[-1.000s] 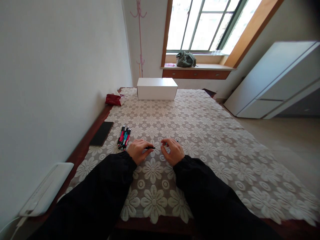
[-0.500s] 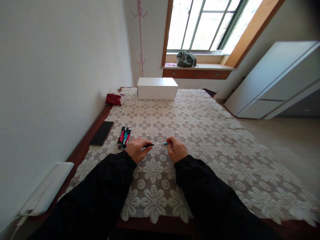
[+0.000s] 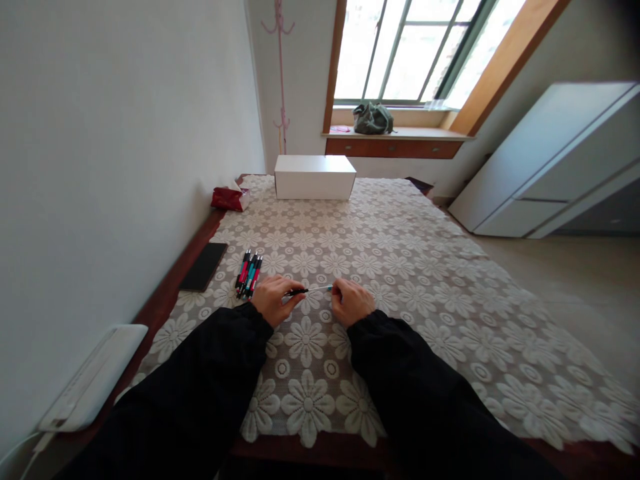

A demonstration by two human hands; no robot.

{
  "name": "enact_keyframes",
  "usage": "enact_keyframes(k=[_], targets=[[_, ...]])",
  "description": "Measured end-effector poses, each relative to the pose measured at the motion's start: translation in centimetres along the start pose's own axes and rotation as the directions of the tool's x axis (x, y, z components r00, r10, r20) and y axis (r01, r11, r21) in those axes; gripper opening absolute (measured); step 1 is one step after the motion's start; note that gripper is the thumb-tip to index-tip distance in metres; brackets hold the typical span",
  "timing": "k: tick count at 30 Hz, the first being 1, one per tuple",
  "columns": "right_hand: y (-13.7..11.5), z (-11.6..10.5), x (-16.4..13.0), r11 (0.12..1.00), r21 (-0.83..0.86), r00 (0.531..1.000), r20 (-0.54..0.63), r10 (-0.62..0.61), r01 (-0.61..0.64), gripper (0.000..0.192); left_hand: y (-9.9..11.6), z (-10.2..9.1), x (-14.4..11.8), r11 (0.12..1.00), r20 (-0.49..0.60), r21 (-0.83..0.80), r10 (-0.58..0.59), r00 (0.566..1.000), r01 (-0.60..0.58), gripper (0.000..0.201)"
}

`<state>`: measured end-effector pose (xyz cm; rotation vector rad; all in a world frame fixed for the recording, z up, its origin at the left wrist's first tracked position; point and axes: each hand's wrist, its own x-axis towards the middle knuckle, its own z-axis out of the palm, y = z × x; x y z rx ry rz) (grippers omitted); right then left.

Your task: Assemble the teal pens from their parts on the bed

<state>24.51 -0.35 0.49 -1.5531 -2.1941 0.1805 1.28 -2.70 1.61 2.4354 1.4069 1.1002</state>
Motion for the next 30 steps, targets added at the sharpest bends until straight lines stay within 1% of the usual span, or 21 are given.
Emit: enact_keyframes(k=[2, 7, 12, 19, 24, 30], targets=[[-0.02, -0.01, -0.02, 1.000, -0.010, 1.000, 0.009, -0.007, 0.008, 0.011, -0.04, 0.02, 0.01, 1.000, 0.002, 0.001, 0.005, 1.000, -0.005, 0.011], [0.07, 0.25, -0.06, 0.994, 0.035, 0.994, 0.044, -0.104, 0.103, 0.013, -0.18, 0.11, -0.03, 1.000, 0.028, 0.021, 0.015, 1.000, -0.015, 0.012], [0.21, 0.49, -0.11, 0.987, 0.049, 0.986, 0.061, -0.155, 0.152, 0.013, -0.27, 0.22, -0.06, 1.000, 0.041, 0.015, 0.024, 0.999, -0.024, 0.012], [0.11, 0.54, -0.12, 0.984, 0.072, 0.978, 0.125, -0.169, 0.161, 0.014, -0.30, 0.16, -0.03, 0.999, 0.019, 0.045, 0.021, 1.000, -0.021, 0.010], [-0.03, 0.55, -0.11, 0.985, 0.063, 0.974, 0.149, -0.168, 0.161, 0.022, -0.28, 0.11, -0.02, 0.999, 0.014, 0.036, 0.029, 0.999, -0.029, 0.013], [-0.34, 0.32, -0.19, 0.979, 0.076, 0.965, 0.169, -0.201, 0.191, 0.031, -0.37, 0.22, -0.06, 0.999, 0.015, 0.030, 0.018, 1.000, -0.018, 0.011]])
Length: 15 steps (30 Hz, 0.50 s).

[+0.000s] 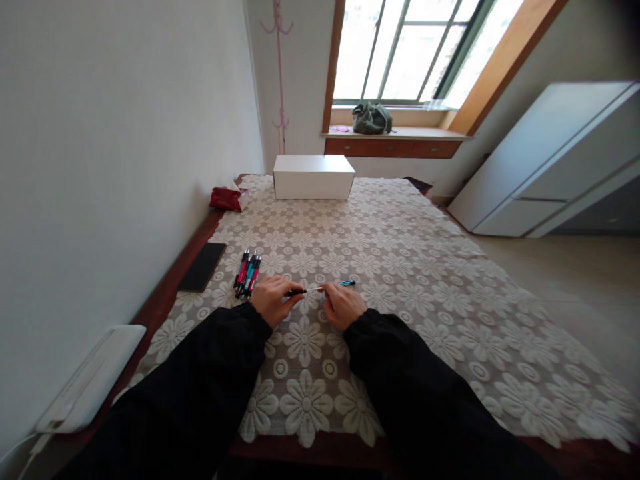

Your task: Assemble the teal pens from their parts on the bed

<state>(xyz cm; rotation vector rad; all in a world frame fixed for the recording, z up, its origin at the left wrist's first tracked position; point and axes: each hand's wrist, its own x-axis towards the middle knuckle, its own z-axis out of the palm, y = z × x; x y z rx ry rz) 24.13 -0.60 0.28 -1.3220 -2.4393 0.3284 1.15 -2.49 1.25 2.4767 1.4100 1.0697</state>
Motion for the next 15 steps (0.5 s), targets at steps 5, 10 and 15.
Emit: enact_keyframes(k=[5, 10, 15], targets=[[-0.33, -0.28, 0.00, 1.000, 0.012, 1.000, 0.013, -0.028, 0.028, 0.040, -0.02, 0.13, 0.01, 1.000, 0.009, 0.010, -0.014, 1.000, 0.013, 0.010], [-0.15, -0.22, 0.01, 1.000, 0.000, 1.000, 0.029, -0.004, 0.004, 0.042, -0.06, 0.12, 0.09, 0.996, 0.043, 0.047, -0.083, 0.996, 0.080, 0.010], [0.38, 0.32, 0.01, 0.999, -0.040, 1.000, 0.008, 0.023, -0.022, 0.037, -0.16, 0.11, 0.20, 0.988, 0.093, 0.083, -0.138, 0.986, 0.130, 0.014]])
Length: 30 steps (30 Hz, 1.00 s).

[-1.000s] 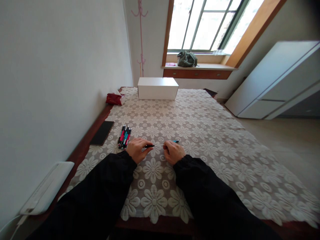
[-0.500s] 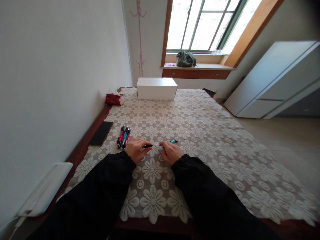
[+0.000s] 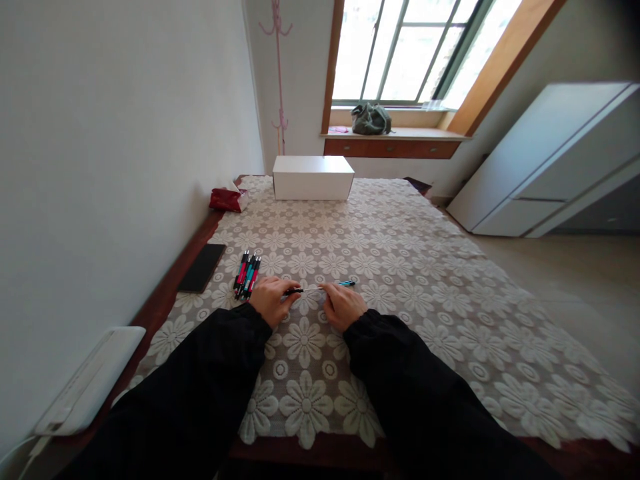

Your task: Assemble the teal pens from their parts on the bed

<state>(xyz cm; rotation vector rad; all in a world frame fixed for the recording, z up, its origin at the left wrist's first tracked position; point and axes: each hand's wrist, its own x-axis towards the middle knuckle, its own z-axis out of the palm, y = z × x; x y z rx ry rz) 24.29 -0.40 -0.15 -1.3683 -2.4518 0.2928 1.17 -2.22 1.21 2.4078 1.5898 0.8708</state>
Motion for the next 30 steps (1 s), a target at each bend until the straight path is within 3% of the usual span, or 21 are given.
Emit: enact_keyframes(k=[11, 18, 30], targets=[[2.2, -0.7, 0.6, 0.997, -0.066, 0.975, -0.219, -0.049, 0.035, 0.036, 0.0, -0.1, -0.1, 1.000, 0.065, 0.018, 0.004, 0.998, -0.005, 0.011], [3.4, 0.6, 0.7, 0.996, -0.071, 0.965, -0.254, -0.069, 0.053, 0.018, 0.1, -0.2, 0.0, 1.000, 0.095, 0.029, -0.003, 0.995, 0.000, 0.012], [2.9, 0.8, 0.8, 0.979, 0.028, 0.954, -0.234, -0.188, 0.200, 0.013, 0.0, 0.0, 0.0, 1.000, 0.125, 0.009, 0.019, 0.992, -0.020, 0.013]])
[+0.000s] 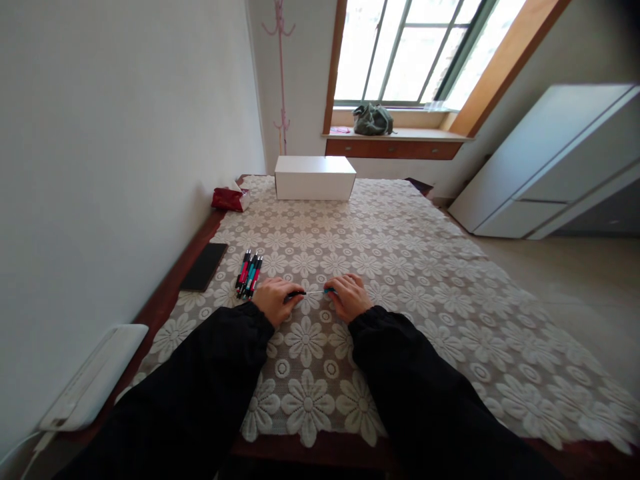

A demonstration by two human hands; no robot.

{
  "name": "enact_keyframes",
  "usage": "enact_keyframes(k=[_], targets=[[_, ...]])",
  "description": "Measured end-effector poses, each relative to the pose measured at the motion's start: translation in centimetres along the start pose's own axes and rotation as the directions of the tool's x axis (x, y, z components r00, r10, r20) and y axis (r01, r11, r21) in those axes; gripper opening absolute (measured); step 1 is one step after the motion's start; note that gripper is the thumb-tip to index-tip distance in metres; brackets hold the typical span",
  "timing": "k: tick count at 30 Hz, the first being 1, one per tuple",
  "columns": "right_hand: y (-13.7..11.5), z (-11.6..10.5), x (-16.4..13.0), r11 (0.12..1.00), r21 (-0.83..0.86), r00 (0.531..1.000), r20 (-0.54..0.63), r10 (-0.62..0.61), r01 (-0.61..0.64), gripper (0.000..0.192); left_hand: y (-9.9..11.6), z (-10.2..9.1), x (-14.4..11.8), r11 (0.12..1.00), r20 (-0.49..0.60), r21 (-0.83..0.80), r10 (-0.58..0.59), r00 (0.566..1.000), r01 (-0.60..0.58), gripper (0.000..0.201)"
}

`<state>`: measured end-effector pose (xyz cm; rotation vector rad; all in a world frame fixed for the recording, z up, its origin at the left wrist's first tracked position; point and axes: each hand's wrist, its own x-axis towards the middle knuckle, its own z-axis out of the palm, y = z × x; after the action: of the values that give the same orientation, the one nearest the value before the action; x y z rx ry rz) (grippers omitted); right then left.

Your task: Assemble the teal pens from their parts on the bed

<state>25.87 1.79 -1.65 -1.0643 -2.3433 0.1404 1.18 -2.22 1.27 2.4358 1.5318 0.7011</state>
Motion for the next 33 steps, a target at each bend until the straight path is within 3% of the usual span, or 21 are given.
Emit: enact_keyframes(k=[10, 16, 22, 33], targets=[[-0.4, -0.4, 0.1, 1.000, -0.001, 0.998, 0.049, -0.024, 0.024, 0.012, 0.1, -0.1, -0.1, 0.998, -0.016, -0.049, 0.046, 0.999, -0.046, 0.015], [-1.6, -0.8, 0.1, 0.985, 0.101, 0.987, 0.071, -0.145, 0.138, 0.016, -0.1, 0.2, -0.2, 0.989, -0.019, -0.102, 0.108, 0.994, -0.109, 0.015], [-2.5, -1.1, 0.2, 0.953, 0.183, 0.968, 0.020, -0.248, 0.241, 0.020, 0.0, 0.3, -0.3, 0.964, -0.023, -0.176, 0.198, 0.980, -0.199, 0.016], [-2.6, -0.6, 0.0, 0.965, 0.213, 0.984, 0.064, -0.169, 0.152, 0.005, 0.1, 0.2, -0.3, 0.977, 0.018, -0.163, 0.140, 0.990, -0.135, 0.018]])
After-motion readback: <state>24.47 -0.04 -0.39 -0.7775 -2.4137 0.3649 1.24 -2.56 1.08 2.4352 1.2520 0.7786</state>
